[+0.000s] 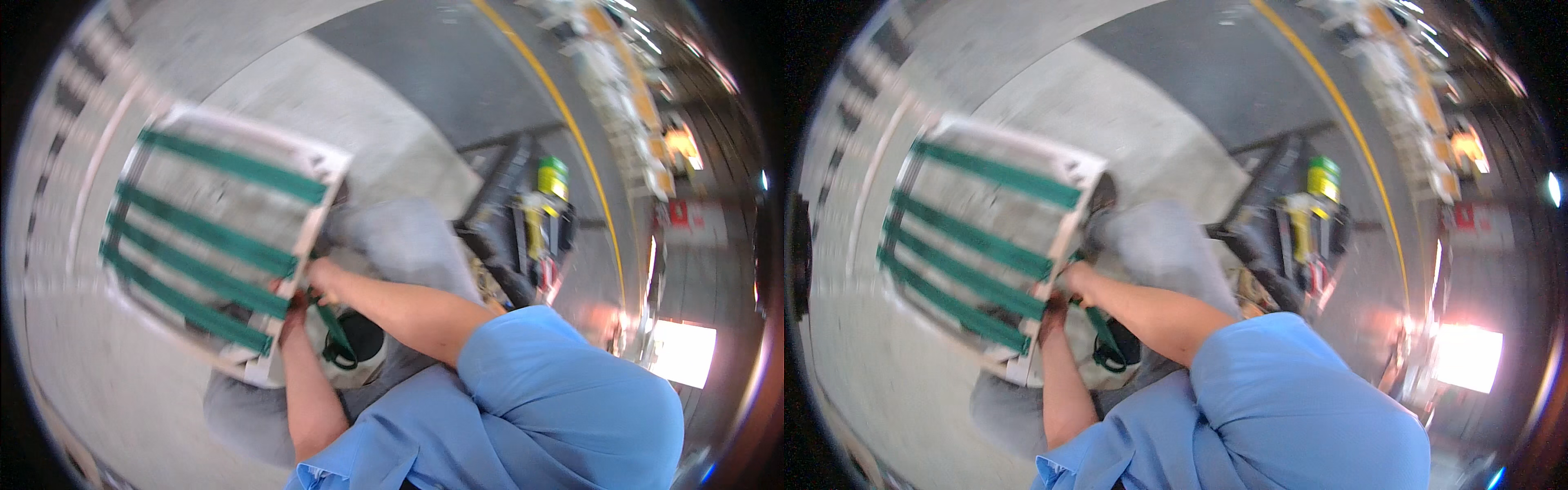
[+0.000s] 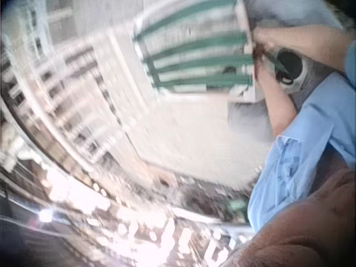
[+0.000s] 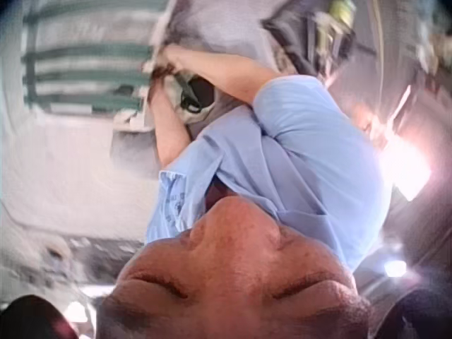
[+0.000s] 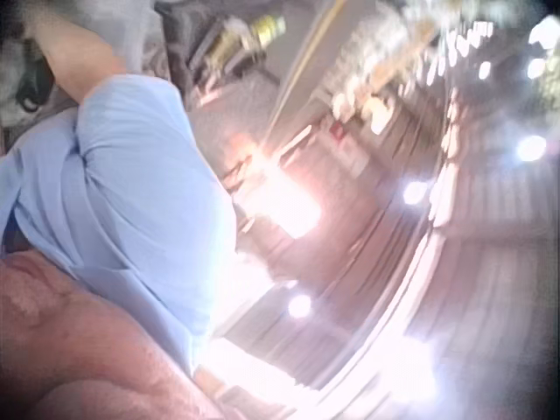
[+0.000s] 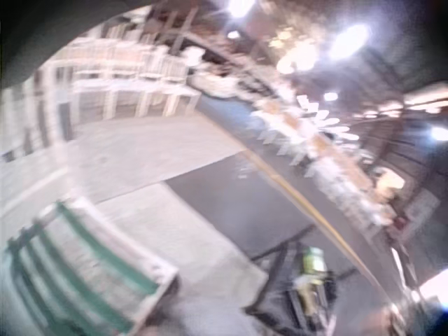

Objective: The person attaches green webbing strips to the seat frame of a white wooden chair. They position each strip, secure it with a pneumatic staple gun, and trim excess material with scissors. The process is repeated for multiple parallel strips across the chair seat.

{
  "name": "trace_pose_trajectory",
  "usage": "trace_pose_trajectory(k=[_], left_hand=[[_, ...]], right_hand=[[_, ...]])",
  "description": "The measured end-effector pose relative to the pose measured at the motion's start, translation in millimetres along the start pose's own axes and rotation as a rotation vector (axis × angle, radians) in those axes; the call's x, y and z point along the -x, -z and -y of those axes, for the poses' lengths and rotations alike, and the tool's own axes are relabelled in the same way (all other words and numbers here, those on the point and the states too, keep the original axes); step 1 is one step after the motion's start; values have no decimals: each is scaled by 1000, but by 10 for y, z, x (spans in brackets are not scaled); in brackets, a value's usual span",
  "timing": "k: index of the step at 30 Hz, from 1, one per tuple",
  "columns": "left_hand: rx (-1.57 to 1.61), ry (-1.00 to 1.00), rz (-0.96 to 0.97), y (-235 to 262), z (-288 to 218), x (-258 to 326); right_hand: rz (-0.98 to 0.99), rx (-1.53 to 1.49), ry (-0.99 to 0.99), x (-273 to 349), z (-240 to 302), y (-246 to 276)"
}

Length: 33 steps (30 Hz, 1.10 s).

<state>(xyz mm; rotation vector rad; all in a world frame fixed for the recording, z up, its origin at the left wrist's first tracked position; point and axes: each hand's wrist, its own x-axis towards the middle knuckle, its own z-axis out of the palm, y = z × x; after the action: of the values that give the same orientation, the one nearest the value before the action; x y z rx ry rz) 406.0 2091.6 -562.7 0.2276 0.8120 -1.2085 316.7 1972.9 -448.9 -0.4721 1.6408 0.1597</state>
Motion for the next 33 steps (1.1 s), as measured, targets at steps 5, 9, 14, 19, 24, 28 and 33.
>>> trace_pose_trajectory(k=[5, 9, 14, 19, 24, 28, 33], left_hand=[[29, -85, -135, -499, 101, 62], [40, -73, -185, -614, 319, 134], [364, 64, -186, -522, 218, 138], [264, -63, -139, -376, -16, 180], [3, -132, -191, -447, 173, 211], [45, -114, -272, -450, 196, 207], [67, -27, -205, -417, 243, 180]], right_hand=[[67, 263, 1102, 1706, 20, 1812], [-889, 328, 868, 1844, -449, 4077], [-999, 836, 328, 1212, -579, 4775], [-816, 365, 664, 1114, -509, 4663], [-769, 394, 1135, 1720, -486, 4175], [-432, 350, 997, 2472, -30, 3102], [82, 603, 849, 2543, 113, 1385]])
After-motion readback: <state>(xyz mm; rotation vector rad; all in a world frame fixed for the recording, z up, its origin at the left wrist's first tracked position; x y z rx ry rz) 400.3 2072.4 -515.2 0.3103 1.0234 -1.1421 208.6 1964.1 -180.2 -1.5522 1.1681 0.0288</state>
